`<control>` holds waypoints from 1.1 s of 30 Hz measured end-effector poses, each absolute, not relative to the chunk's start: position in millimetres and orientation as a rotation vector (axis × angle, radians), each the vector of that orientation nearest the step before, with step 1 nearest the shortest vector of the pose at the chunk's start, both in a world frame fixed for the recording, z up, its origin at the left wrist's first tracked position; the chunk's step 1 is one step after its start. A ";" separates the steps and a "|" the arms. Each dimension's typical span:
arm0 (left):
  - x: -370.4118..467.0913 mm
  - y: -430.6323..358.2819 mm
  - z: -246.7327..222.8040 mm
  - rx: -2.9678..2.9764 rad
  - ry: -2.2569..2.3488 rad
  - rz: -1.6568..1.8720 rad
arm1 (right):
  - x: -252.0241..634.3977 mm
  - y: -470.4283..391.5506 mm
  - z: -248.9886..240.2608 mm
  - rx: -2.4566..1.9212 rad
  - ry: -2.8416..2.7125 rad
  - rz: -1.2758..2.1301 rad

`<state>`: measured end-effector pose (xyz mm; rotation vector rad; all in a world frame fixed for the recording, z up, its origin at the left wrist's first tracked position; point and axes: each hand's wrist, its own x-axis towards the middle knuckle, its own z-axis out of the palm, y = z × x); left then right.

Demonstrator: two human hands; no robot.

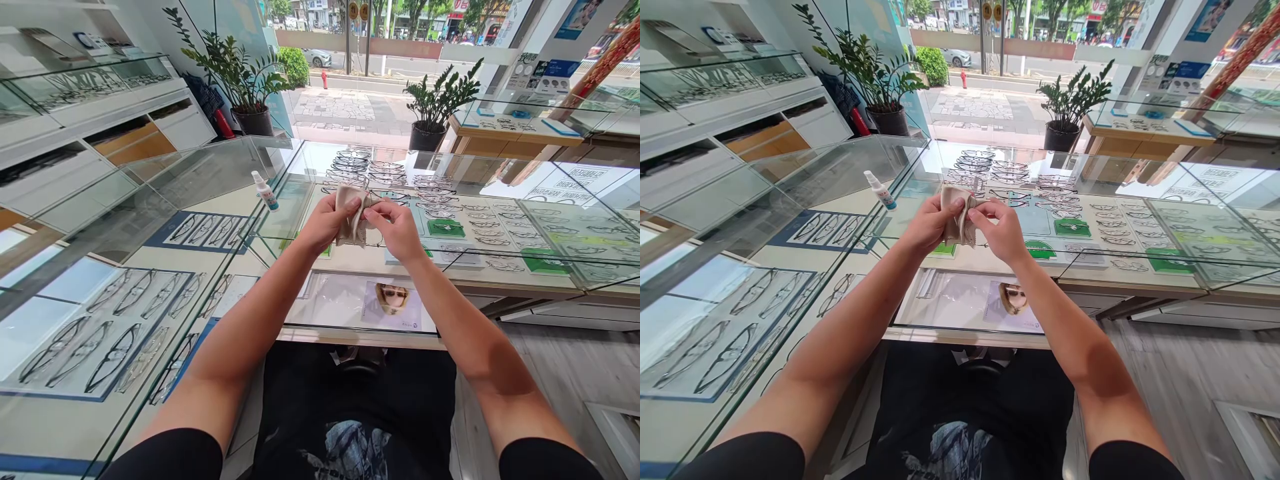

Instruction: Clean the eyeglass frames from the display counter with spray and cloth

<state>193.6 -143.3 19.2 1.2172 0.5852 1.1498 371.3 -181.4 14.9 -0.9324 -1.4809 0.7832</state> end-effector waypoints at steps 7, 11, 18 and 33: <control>192.5 -142.3 20.6 1.061 0.578 1.109 | 372.8 -183.7 17.9 -0.914 -1.565 0.672; 191.3 -143.1 22.5 1.041 0.602 1.050 | 375.0 -184.0 18.8 -0.878 -1.631 0.624; 190.0 -143.7 22.0 1.094 0.601 1.080 | 379.1 -182.1 19.7 -0.876 -1.637 0.739; 197.9 -155.2 27.8 1.168 0.621 1.248 | 378.2 -183.9 20.5 -0.829 -1.692 0.833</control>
